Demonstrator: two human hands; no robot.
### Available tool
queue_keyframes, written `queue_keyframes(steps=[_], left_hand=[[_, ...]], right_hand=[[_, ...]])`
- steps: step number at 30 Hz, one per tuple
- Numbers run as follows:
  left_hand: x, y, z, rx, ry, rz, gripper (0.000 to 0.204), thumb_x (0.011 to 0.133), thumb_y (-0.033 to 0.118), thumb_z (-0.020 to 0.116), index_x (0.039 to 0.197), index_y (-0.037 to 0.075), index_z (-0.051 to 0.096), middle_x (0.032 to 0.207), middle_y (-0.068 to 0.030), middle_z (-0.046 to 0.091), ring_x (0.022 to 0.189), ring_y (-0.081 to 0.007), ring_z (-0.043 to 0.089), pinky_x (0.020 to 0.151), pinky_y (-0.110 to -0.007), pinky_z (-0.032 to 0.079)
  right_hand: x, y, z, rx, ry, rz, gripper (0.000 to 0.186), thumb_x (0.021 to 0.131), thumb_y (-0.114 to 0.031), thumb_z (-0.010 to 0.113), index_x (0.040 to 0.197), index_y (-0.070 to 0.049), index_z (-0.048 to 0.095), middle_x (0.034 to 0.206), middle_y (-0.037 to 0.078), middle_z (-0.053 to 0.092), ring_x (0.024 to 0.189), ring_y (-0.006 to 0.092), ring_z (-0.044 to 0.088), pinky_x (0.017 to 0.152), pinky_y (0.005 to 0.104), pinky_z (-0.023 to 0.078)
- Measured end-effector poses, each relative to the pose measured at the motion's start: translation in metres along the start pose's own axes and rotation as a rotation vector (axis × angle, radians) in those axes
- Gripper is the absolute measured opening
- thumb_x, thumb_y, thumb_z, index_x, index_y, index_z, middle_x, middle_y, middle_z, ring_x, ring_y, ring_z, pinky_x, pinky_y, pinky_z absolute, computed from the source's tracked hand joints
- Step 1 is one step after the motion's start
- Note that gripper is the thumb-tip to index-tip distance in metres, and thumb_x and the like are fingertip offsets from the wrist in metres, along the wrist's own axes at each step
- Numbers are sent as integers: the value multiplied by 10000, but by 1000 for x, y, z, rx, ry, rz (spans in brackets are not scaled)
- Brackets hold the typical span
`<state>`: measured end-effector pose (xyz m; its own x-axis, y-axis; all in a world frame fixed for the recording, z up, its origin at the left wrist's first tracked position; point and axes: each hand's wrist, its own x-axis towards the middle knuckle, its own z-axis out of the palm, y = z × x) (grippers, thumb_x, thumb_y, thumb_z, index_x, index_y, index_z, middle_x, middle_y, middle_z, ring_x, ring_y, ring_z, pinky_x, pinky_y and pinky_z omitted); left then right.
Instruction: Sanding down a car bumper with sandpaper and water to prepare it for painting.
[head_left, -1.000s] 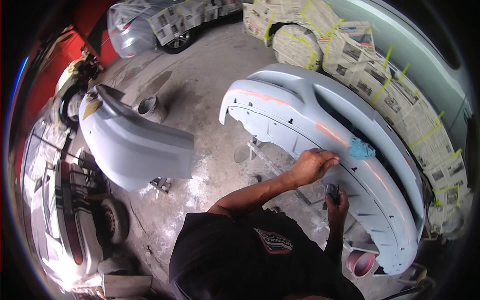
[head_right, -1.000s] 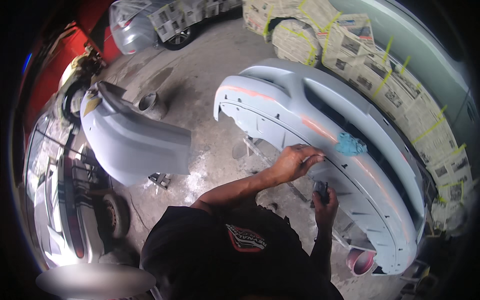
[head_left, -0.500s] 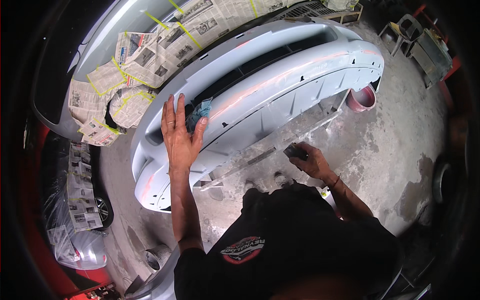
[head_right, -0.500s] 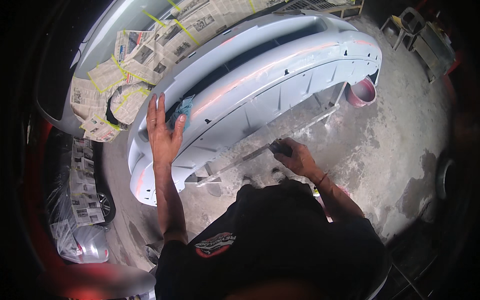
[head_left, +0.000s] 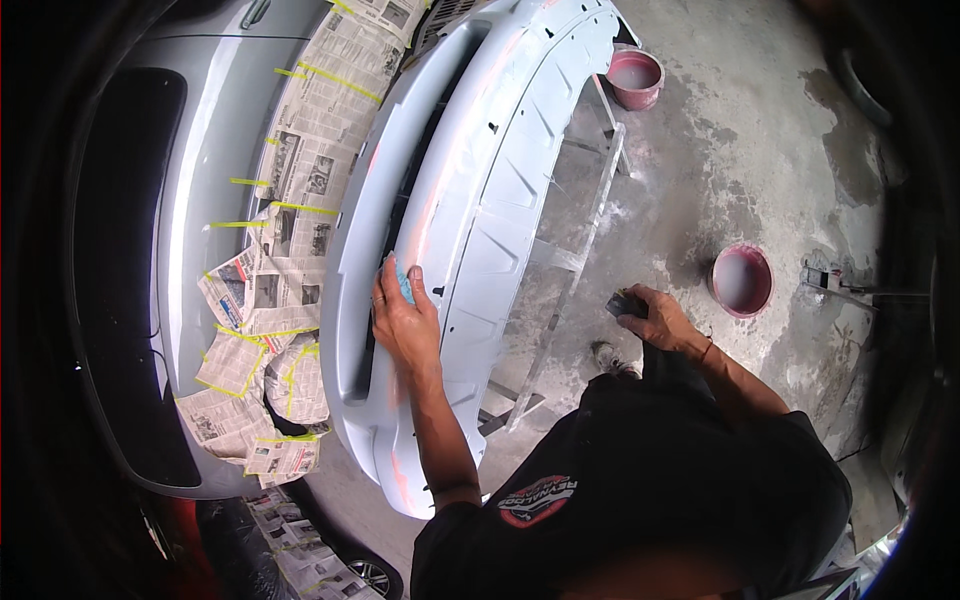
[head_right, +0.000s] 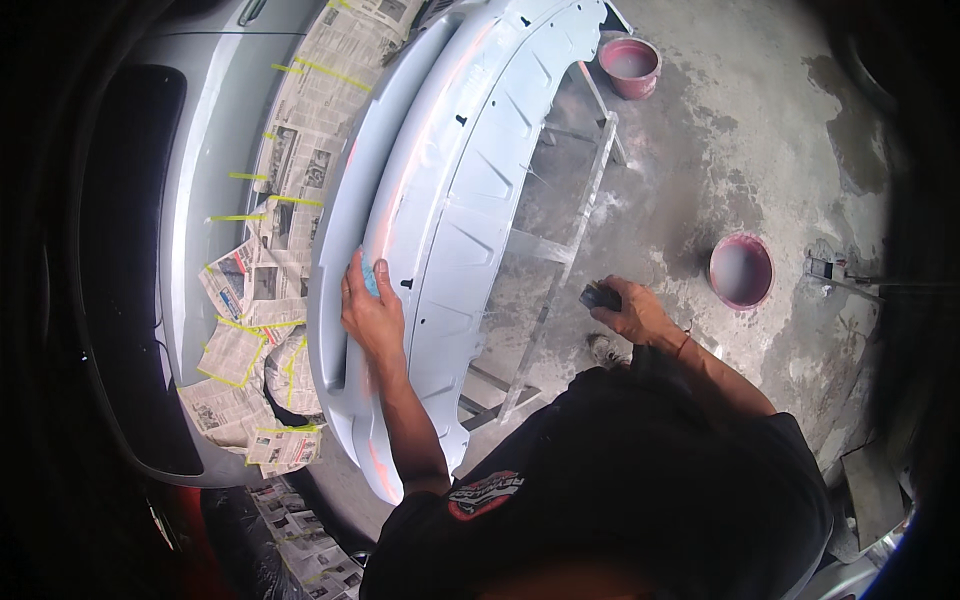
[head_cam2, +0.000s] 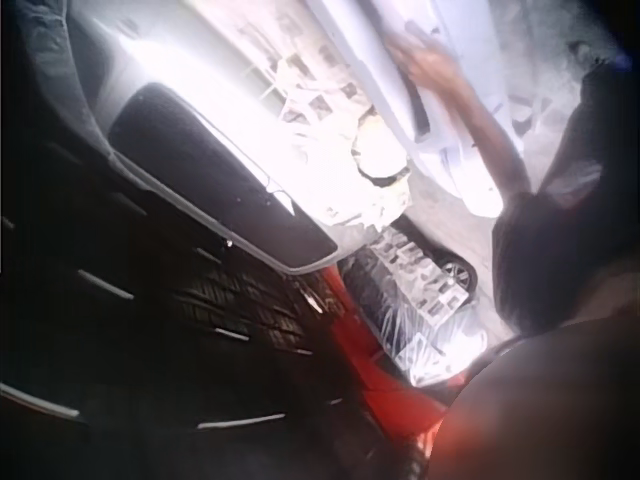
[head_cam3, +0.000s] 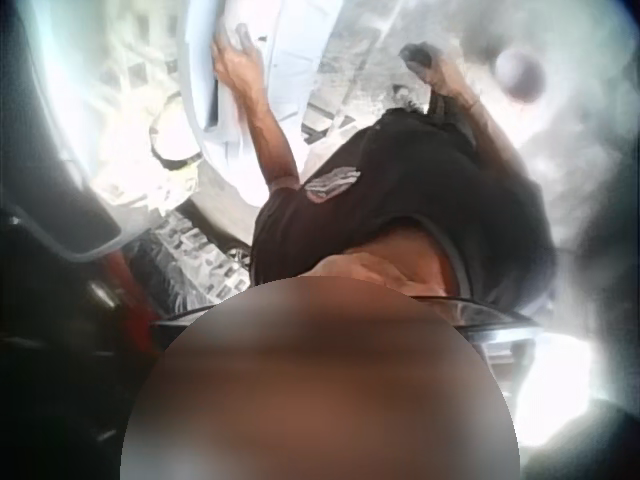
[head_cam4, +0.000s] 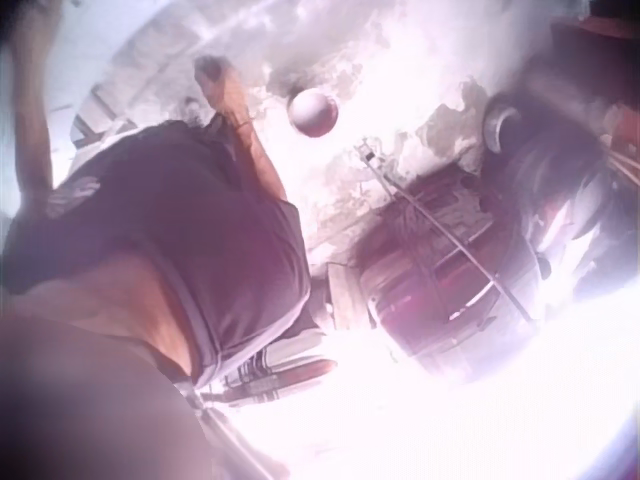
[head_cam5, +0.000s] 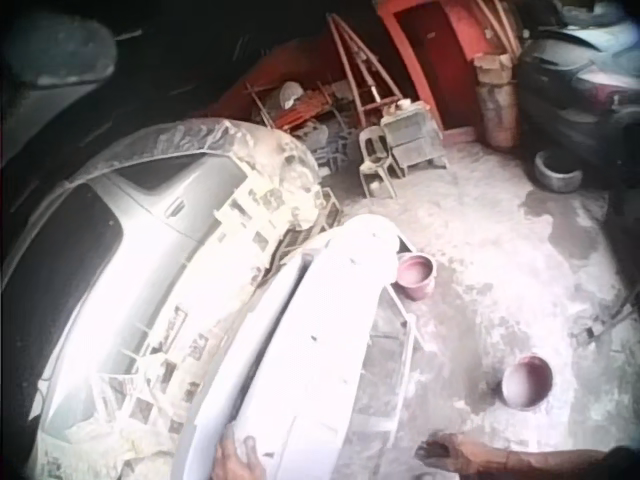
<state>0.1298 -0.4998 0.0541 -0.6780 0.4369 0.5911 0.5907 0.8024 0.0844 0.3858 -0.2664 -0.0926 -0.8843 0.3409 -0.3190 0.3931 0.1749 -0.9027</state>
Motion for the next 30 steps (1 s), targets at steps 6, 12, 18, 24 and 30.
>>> queue_keyframes(steps=[6, 12, 18, 24, 30], left_hand=[[1, 19, -3, -51, 42, -183, 274, 980, 214, 604, 1153, 10, 663, 1101, -215, 695, 978, -410, 673, 824, -458, 532], [10, 46, 47, 49, 124, 348, 259, 953, 157, 653, 1172, 19, 655, 1220, -177, 661, 1180, -374, 601, 1023, -484, 460], [-37, 237, 157, -542, -332, 267, 259, 945, 190, 679, 1109, -9, 652, 989, -159, 701, 893, -289, 671, 790, -399, 521], [-274, 445, 386, -631, -1376, 238, 399, 965, 318, 533, 1215, 7, 561, 1078, -271, 664, 983, -444, 638, 858, -506, 486], [-476, 559, 581, -363, -1575, 868, 492, 918, 304, 638, 1303, 29, 504, 1215, -250, 578, 1139, -425, 586, 945, -505, 508]], right_hand=[[-56, 61, 20, 292, 174, 117, 502, 834, -229, 754, 1241, 15, 589, 1042, 181, 699, 992, 249, 678, 888, 359, 515], [-73, 111, -29, 487, 220, 343, 533, 831, -257, 745, 1259, 1, 561, 934, 138, 689, 873, 194, 657, 786, 348, 514], [-69, 268, -19, 819, 393, 442, 662, 891, -305, 716, 1442, -50, 453, 1162, 210, 669, 1056, 268, 642, 899, 375, 511], [-84, 427, 74, 1279, 677, 829, 752, 922, -242, 696, 1535, -34, 314, 1228, 198, 626, 995, 241, 660, 800, 370, 574], [-102, 503, 163, 1253, 613, 989, 588, 911, -276, 674, 1400, -9, 486, 873, 147, 693, 744, 181, 667, 664, 315, 524]])
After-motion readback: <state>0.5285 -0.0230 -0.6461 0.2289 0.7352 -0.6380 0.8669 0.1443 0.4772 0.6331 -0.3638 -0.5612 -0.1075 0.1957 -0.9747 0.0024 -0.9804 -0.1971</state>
